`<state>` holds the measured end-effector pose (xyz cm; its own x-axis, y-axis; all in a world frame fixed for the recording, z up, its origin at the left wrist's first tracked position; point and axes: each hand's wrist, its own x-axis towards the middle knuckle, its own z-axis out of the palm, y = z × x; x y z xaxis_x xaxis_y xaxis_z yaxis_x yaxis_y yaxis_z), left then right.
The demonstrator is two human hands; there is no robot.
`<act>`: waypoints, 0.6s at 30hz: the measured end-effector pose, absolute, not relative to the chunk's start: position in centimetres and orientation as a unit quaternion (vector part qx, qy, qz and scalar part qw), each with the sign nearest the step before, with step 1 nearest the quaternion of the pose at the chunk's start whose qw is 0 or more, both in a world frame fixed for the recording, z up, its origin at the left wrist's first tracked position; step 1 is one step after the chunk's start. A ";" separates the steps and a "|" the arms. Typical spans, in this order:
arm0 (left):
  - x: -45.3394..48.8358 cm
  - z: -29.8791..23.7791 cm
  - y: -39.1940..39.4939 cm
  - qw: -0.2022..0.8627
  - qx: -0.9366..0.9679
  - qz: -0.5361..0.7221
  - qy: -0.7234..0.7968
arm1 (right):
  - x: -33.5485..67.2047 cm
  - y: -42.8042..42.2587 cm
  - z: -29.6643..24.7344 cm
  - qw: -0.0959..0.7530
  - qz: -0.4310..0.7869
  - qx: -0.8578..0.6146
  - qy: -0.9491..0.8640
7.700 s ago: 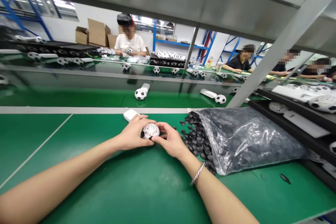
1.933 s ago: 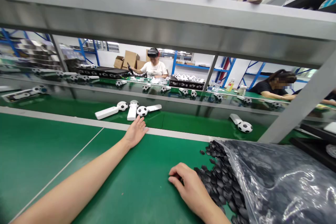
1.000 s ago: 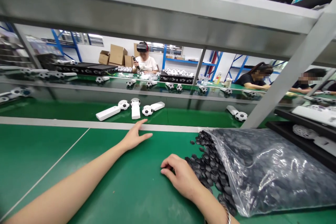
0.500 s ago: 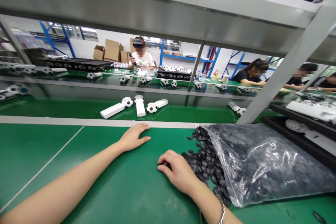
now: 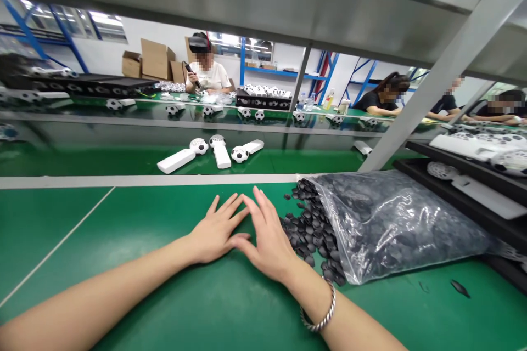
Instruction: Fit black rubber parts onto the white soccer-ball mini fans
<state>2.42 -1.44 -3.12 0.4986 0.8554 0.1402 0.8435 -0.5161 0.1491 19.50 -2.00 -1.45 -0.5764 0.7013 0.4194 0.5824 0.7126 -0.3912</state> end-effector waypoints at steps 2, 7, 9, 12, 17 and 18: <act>2.4 -3.4 -1.1 0.032 0.864 0.088 0.496 | 18.7 -3.5 -0.9 0.212 0.093 -0.292 -0.928; 2.1 -3.8 -0.4 0.030 0.854 0.071 0.515 | 17.2 -6.3 0.0 0.073 0.124 -0.156 -0.977; 2.0 -3.8 -0.4 0.036 0.856 0.064 0.511 | 17.4 -5.8 0.0 0.073 0.111 -0.177 -0.975; 2.0 -3.4 -0.7 0.049 0.862 0.069 0.499 | 18.3 -3.9 -0.5 0.090 0.087 -0.274 -0.953; 2.1 -3.1 -1.0 0.056 0.859 0.100 0.500 | 19.0 -2.8 -1.2 0.113 0.084 -0.359 -0.923; 2.1 -3.1 -1.0 0.059 0.862 0.095 0.495 | 18.8 -3.3 -1.1 0.116 0.086 -0.340 -0.929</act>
